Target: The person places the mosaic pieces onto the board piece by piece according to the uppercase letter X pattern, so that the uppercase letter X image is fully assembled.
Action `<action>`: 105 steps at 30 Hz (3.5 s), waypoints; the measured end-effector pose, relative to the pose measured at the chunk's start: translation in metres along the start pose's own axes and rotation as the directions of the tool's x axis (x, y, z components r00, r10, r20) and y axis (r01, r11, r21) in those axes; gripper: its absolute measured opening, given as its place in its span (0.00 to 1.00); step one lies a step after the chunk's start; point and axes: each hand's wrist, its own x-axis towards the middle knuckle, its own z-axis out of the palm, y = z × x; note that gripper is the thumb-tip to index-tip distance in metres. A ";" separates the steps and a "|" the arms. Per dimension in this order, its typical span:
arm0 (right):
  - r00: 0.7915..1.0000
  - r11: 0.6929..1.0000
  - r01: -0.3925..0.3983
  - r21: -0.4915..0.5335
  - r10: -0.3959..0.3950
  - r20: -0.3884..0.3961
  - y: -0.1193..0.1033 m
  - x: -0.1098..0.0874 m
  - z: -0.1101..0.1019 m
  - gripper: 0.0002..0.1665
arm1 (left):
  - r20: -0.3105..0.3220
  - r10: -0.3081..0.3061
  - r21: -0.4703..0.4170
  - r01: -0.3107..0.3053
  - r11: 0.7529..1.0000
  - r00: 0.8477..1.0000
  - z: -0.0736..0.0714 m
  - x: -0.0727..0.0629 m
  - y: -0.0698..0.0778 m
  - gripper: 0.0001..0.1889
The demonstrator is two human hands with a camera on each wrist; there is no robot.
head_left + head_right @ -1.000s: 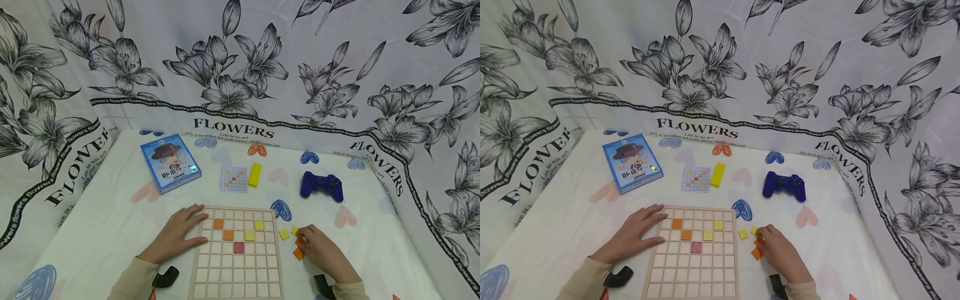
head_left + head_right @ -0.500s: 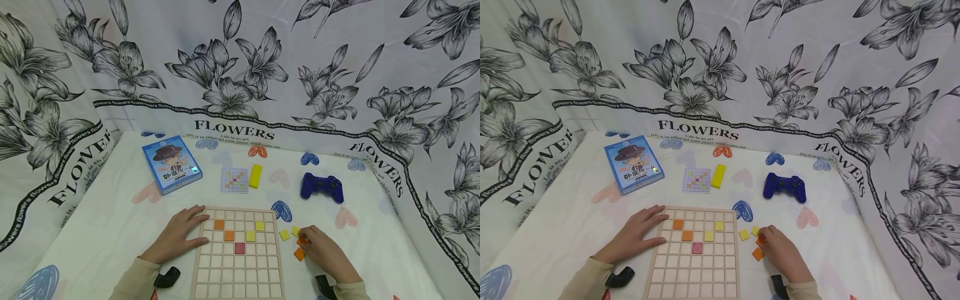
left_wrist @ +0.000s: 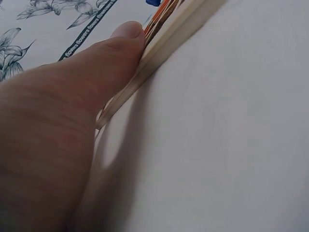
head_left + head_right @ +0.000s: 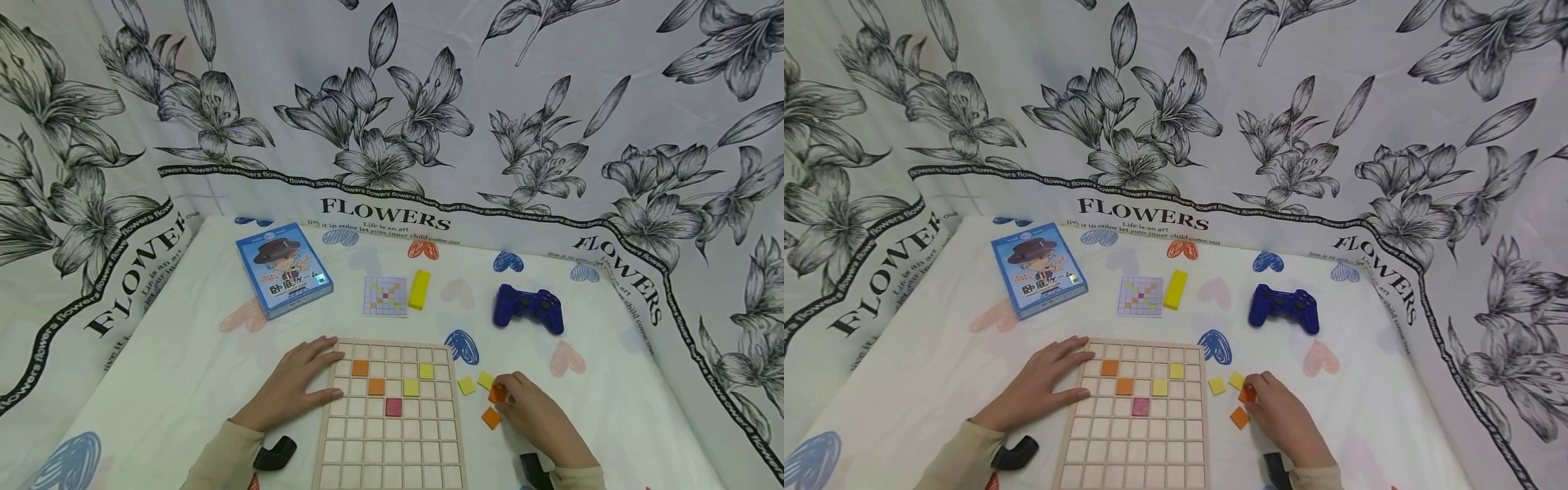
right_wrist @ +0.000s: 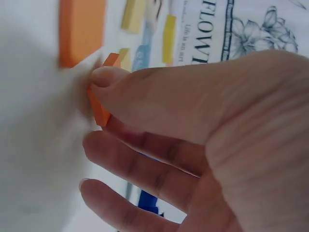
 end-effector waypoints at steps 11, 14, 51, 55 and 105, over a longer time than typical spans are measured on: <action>0.953 0.956 0.293 -0.027 -0.294 -0.069 -0.036 0.005 -0.007 0.13 | 0.008 -0.012 -0.008 0.012 1.000 1.000 -0.001 0.001 0.003 0.35; 0.896 0.898 0.436 -0.055 -0.439 -0.064 -0.058 0.012 -0.002 0.10 | 0.011 -0.019 -0.008 0.019 1.000 1.000 -0.004 0.001 0.003 0.35; 0.690 0.671 0.722 -0.170 -0.716 0.107 -0.151 0.026 0.041 0.09 | 0.018 -0.021 -0.006 0.021 1.000 1.000 -0.003 0.001 0.001 0.35; 0.698 0.679 0.715 -0.165 -0.708 0.106 -0.151 0.026 0.041 0.09 | 0.019 -0.019 -0.011 0.020 1.000 1.000 -0.002 0.001 0.001 0.35; 0.990 0.993 0.120 -0.007 -0.120 -0.071 0.004 0.019 0.004 0.14 | 0.028 -0.029 -0.013 0.029 0.999 0.999 -0.003 0.001 0.005 0.34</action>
